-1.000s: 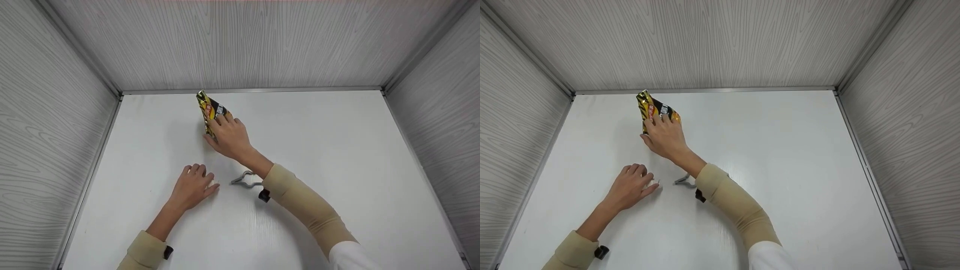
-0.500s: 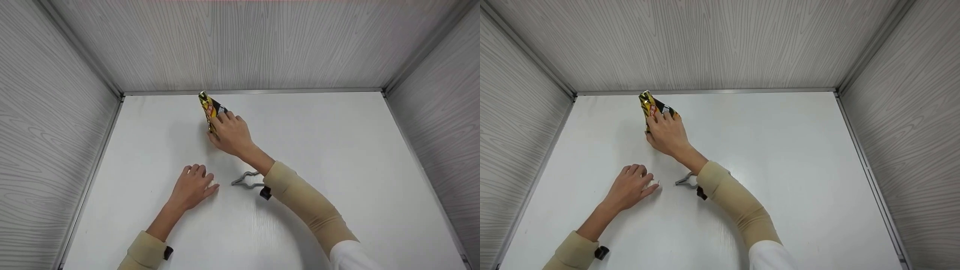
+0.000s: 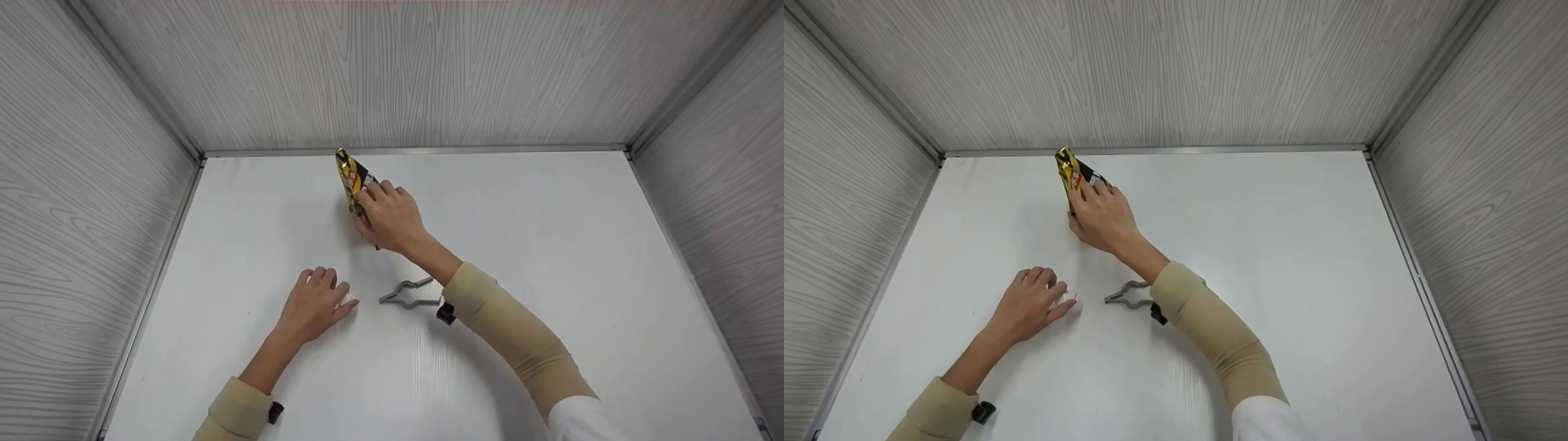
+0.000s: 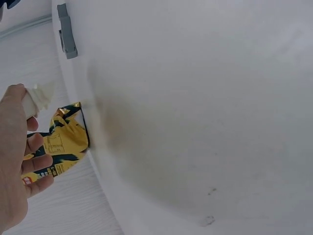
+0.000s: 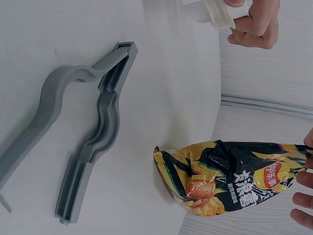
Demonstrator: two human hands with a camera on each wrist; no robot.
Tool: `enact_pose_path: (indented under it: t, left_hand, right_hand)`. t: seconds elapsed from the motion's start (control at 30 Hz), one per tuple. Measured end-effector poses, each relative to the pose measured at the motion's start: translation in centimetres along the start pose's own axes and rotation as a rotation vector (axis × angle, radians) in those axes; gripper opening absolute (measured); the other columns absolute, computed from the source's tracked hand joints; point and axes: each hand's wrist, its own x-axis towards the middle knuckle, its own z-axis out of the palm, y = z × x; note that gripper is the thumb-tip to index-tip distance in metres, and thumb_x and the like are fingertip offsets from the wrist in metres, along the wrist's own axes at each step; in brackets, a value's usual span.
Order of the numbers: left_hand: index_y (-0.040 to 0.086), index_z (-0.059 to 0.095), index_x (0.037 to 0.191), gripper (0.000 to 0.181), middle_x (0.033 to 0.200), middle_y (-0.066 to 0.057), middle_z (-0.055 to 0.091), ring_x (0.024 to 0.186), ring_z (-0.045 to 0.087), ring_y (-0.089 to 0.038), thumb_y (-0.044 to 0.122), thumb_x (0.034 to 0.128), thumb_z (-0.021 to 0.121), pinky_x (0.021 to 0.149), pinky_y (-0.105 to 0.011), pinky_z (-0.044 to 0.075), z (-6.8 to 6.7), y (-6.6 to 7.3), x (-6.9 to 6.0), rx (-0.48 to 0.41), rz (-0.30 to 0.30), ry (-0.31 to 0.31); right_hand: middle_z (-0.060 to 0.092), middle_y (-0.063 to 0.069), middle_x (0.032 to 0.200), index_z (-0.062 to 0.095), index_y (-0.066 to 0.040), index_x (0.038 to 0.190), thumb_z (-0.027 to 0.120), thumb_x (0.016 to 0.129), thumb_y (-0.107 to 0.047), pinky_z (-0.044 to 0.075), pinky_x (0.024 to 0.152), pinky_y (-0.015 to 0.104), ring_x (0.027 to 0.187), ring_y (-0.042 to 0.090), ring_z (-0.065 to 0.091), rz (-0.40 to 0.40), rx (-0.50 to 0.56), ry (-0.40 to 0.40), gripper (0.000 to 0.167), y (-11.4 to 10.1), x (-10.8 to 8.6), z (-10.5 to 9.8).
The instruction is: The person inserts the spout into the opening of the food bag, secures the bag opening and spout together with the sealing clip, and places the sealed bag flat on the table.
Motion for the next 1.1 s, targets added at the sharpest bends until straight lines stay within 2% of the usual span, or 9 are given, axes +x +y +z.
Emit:
enact_pose_path:
  t: [0.23,0.43,0.83,1.1]
  left_hand:
    - [0.017,0.068,0.102,0.037,0.106,-0.011,0.068,0.103,0.066,-0.030,0.053,0.1010,0.065,0.095,-0.048,0.055,-0.2,-0.1,0.0,-0.010,-0.005,-0.008]
    - [0.017,0.068,0.104,0.037,0.106,-0.011,0.068,0.104,0.065,-0.029,0.054,0.1018,0.063,0.095,-0.048,0.055,-0.3,-0.3,0.0,0.004,-0.007,-0.024]
    - [0.016,0.069,0.107,0.038,0.107,-0.012,0.068,0.104,0.065,-0.030,0.053,0.1024,0.062,0.095,-0.048,0.055,-0.1,-0.1,0.3,-0.012,-0.001,-0.025]
    - [0.017,0.069,0.111,0.040,0.110,-0.012,0.067,0.108,0.064,-0.031,0.055,0.1035,0.059,0.099,-0.050,0.055,-0.4,-0.2,0.7,-0.023,-0.028,-0.073]
  right_hand:
    - [0.074,0.008,0.116,0.068,-0.013,0.121,0.065,0.101,-0.038,0.062,0.084,0.042,0.106,0.027,0.071,-0.021,-0.013,0.010,0.033,0.6,-0.1,-0.2]
    - [0.073,0.009,0.117,0.068,-0.013,0.123,0.068,0.098,-0.036,0.061,0.087,0.042,0.107,0.028,0.070,-0.028,-0.026,-0.006,0.034,1.2,-0.2,-0.4]
    - [0.074,0.009,0.115,0.069,-0.010,0.120,0.076,0.095,-0.038,0.062,0.084,0.042,0.104,0.028,0.071,-0.061,-0.054,0.032,0.038,2.3,-0.9,-0.9]
    - [0.074,0.008,0.106,0.070,-0.010,0.111,0.068,0.100,-0.029,0.062,0.076,0.040,0.097,0.028,0.072,-0.094,-0.077,0.114,0.023,2.8,-1.1,-0.8]
